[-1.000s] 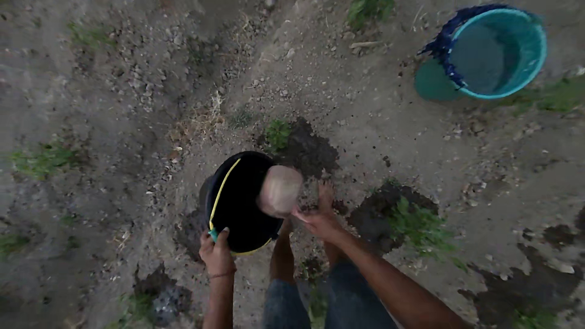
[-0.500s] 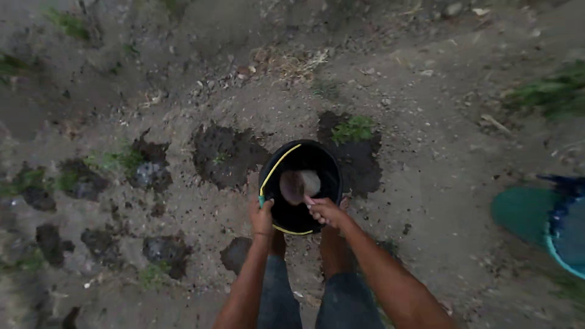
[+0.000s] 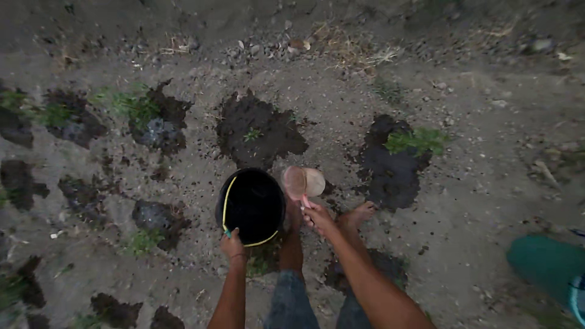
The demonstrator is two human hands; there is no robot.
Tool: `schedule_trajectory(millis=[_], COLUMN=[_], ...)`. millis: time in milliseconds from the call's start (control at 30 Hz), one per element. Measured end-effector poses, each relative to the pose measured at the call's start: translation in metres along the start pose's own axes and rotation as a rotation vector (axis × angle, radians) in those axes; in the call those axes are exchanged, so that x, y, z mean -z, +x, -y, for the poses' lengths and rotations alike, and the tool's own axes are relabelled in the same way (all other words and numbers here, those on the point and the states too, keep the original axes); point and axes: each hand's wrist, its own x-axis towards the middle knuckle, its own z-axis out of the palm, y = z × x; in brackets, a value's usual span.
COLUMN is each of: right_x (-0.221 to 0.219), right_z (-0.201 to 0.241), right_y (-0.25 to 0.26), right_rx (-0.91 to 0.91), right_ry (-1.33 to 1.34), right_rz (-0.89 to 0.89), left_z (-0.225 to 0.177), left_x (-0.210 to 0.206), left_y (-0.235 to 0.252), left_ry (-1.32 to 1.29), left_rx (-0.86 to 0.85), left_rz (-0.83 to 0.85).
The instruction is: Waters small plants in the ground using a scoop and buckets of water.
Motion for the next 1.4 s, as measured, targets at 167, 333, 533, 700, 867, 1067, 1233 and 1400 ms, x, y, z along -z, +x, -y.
schedule_trajectory(millis=[167, 333, 533, 700, 867, 1067, 1233, 1400], right_x=[-0.048, -0.067, -0.016, 0.051, 0.112, 0.189, 0.264, 0.328], right_z=[0.008, 0.016, -0.001, -0.039, -0.045, -0.016, -0.013, -0.070], right_y=[0.037, 0.039, 0.010, -0.027, -0.034, -0.019, -0.024, -0.069], right_rx=[0.029, 0.040, 0.075, 0.154, 0.182, 0.124, -0.001, 0.006], right_ry=[-0.016, 0.038, 0.760, 0.952, 0.725, 0.662, 0.544, 0.358], right_rz=[-0.122, -0.180, 0.118, 0.129, -0.293, -0.760, -0.864, -0.829], left_z=[-0.004, -0.006, -0.026, -0.054, -0.067, -0.108, -0.130, -0.143], left_x=[0.060, 0.096, 0.108, 0.094, 0.058, -0.009, -0.060, -0.096], left_y=[0.047, 0.064, 0.045, 0.003, -0.034, -0.113, -0.193, -0.298], left_ry=[-0.018, -0.082, -0.138, -0.088, -0.021, 0.052, 0.048, 0.120], left_rx=[0.043, 0.036, -0.020, -0.143, -0.402, -0.776, -0.968, -1.215], left_rz=[-0.129, -0.177, -0.120, 0.072, 0.288, 0.387, 0.448, 0.537])
